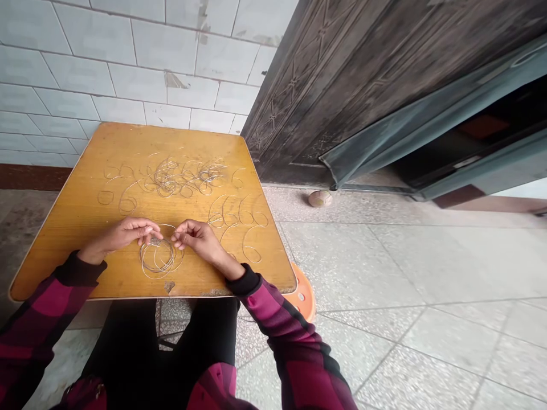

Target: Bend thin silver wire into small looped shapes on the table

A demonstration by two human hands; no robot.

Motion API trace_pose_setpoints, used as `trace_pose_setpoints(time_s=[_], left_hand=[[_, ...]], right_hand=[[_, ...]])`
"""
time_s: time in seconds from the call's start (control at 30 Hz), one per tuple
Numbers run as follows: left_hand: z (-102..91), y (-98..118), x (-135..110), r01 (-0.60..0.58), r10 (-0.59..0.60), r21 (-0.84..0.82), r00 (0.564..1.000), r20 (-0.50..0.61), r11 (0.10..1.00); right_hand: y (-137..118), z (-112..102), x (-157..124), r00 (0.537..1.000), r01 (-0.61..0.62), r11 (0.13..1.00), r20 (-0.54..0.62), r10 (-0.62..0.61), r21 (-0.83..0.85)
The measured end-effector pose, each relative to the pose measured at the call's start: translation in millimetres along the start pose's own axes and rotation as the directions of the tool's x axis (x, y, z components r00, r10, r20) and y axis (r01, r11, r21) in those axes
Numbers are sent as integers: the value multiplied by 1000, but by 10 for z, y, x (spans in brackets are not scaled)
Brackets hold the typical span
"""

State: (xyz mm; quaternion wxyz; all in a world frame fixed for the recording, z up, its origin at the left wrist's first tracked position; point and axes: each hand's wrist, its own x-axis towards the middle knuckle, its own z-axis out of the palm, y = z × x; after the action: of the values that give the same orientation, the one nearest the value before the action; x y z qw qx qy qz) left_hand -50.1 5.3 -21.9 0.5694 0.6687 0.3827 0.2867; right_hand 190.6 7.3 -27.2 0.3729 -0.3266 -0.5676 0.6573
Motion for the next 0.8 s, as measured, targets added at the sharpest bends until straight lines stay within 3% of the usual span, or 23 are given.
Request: trace_pose_setpoints(time_s=[0.1,0.4,0.63,0.8], left_hand=[[41,-56,24,39,-32,-70,995,90,997],[83,-115,79,45,-21,-105,976,219,993],[91,-131,59,89,-78,-37,969,236,995],[72,-69,22,83,-111,144,973,201,986]], right_hand=[[-4,-1,3,1000,19,1000,-23,-19,21],[16,64,23,999,12,999,43,-13,31],[-7,33,5,999,47,999,1,-47,18],[-48,-24,-5,996,85,996,-36,-86,-38]])
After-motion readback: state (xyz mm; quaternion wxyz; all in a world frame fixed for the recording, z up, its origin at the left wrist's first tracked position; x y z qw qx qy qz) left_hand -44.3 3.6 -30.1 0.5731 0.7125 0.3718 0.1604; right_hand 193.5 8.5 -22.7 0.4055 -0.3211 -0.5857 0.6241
